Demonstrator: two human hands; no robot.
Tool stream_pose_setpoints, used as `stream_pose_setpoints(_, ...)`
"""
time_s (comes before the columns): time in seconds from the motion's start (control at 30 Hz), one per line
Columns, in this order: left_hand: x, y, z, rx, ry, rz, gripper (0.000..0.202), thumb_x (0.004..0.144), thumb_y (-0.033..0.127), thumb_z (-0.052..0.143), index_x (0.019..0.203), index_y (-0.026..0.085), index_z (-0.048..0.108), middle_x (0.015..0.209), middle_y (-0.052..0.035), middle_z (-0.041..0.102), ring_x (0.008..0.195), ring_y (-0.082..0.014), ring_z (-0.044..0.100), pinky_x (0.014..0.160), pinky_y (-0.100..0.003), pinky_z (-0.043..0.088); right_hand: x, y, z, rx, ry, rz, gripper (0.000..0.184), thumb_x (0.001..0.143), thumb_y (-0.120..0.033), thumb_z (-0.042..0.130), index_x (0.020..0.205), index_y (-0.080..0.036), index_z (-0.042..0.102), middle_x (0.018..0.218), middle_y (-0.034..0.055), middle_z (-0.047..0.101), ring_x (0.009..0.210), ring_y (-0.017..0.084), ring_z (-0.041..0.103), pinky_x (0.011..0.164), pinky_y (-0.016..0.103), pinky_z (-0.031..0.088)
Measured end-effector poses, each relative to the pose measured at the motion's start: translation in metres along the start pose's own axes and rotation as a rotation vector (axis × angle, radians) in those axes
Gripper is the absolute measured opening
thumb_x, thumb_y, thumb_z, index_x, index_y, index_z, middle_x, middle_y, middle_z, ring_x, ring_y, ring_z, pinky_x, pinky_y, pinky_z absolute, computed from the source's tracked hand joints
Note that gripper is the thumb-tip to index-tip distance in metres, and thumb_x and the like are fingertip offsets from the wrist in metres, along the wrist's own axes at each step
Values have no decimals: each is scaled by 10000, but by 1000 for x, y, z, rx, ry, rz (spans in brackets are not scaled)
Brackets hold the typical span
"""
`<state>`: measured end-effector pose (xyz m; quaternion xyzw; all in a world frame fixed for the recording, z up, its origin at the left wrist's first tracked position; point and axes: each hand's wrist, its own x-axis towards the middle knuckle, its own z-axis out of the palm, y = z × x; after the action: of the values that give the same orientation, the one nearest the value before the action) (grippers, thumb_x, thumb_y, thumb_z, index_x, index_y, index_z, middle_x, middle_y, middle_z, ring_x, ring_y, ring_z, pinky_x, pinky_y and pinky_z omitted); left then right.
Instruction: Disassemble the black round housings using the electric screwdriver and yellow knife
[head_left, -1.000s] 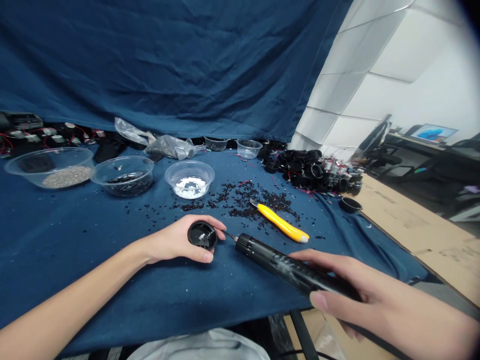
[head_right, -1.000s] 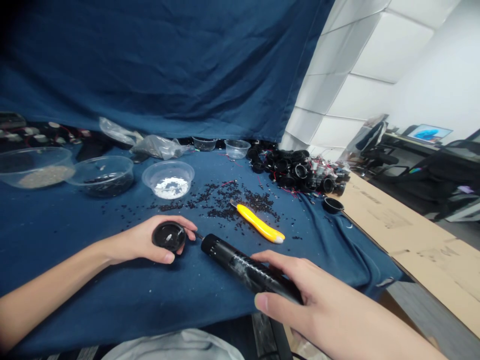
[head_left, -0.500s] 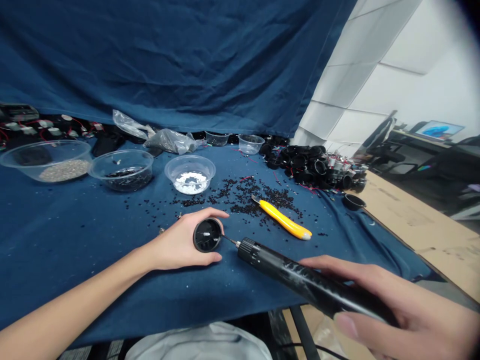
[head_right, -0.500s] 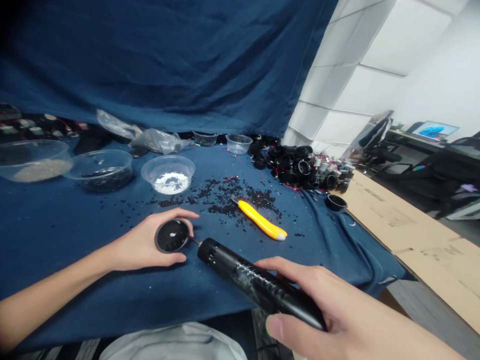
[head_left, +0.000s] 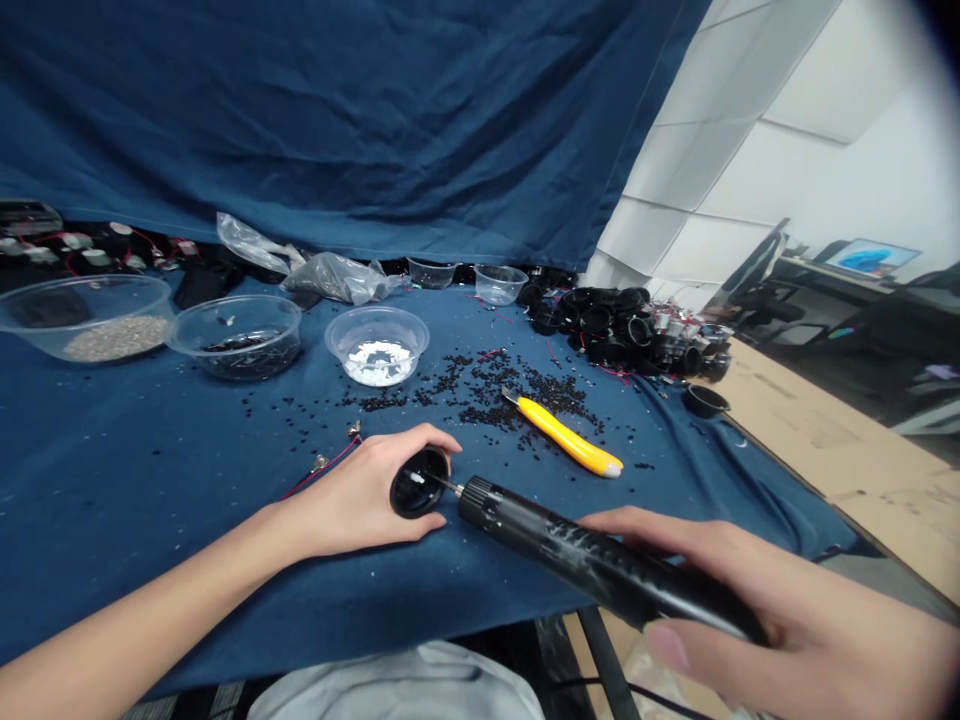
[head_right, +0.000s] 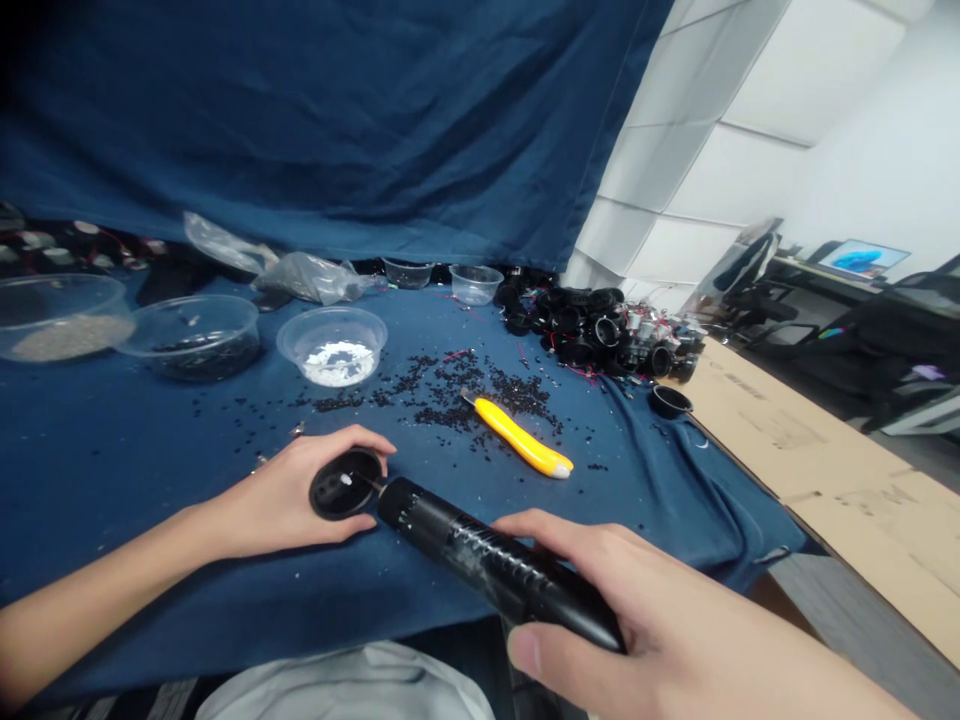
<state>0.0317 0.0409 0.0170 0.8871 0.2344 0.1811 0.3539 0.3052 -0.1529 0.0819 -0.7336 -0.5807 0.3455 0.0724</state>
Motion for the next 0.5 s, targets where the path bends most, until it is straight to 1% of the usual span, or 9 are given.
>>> stream_pose_setpoints(0.17, 0, -3, 2, 20, 2, 12, 485, 758, 192, 740, 1192, 228, 528, 1060, 20, 669, 962, -178, 663, 866, -261, 478, 2, -7, 0, 32, -10, 18, 645, 846, -729, 555, 1416, -444, 452, 1443, -76, 496, 1329, 274, 481, 1039, 295, 503)
stream_pose_setpoints(0.33, 1, -4, 2, 50, -1, 25, 477, 756, 171, 725, 1188, 221, 531, 1073, 13, 664, 979, -181, 655, 876, -263, 474, 4, -10, -2, -1, -25, 33, 672, 843, -759, 522, 1426, -431, 449, 1445, -57, 495, 1337, 299, 468, 1022, 322, 518)
stream_pose_setpoints(0.5, 1, -5, 2, 55, -10, 36, 456, 771, 161, 701, 1191, 218, 531, 1084, -3, 662, 989, -194, 651, 884, -278, 476, 4, -15, -1, 5, -35, 30, 673, 832, -758, 535, 1420, -442, 454, 1435, -67, 507, 1322, 293, 487, 1008, 302, 525)
